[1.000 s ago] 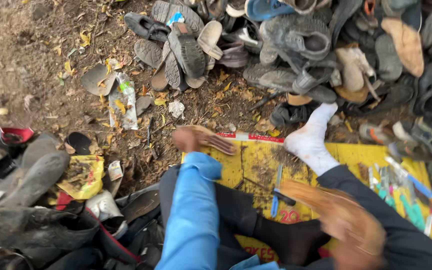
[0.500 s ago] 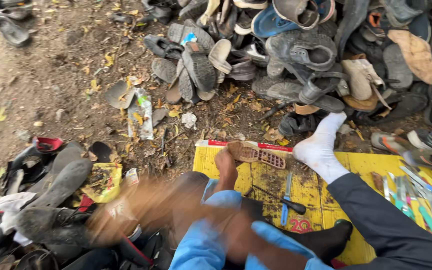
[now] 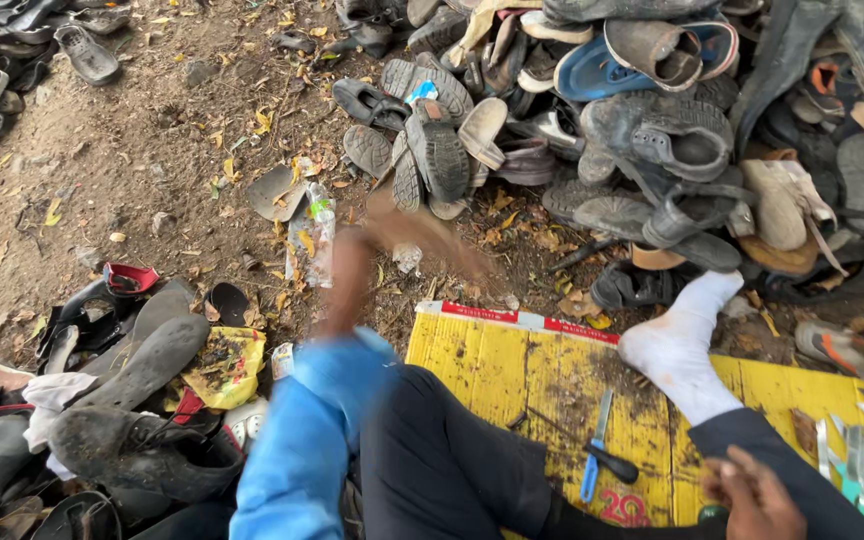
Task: The person sits on the ground and uses a knife to scrape and clean the soles of several worn shoes. They handle each shoe one at a time, scraping the sole and then placing it aside.
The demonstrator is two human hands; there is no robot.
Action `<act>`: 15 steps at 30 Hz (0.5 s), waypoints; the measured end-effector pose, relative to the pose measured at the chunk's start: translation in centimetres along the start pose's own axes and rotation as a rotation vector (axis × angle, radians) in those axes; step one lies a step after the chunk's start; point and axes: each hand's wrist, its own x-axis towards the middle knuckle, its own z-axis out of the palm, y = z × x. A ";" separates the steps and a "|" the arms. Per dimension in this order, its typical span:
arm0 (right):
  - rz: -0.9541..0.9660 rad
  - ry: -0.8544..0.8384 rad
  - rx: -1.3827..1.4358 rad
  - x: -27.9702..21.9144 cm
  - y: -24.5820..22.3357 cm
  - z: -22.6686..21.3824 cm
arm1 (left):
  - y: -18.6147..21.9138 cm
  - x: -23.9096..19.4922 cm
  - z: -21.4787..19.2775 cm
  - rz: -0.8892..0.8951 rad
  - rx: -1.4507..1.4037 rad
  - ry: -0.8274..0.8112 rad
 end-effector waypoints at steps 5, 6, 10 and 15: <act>0.090 -0.183 -0.567 0.8 6.2 3.6 | -0.2 15.4 3.0 0.051 0.860 0.245; 0.040 -0.175 -0.840 0.2 6.9 5.3 | -1.1 16.6 2.6 -0.022 1.200 0.330; -0.337 -0.597 -1.145 1.7 7.4 8.0 | -14.9 8.6 -4.0 -0.086 1.167 -0.122; -0.388 -0.628 -1.212 -0.2 9.3 7.7 | -26.2 3.7 -7.6 0.459 1.843 -0.456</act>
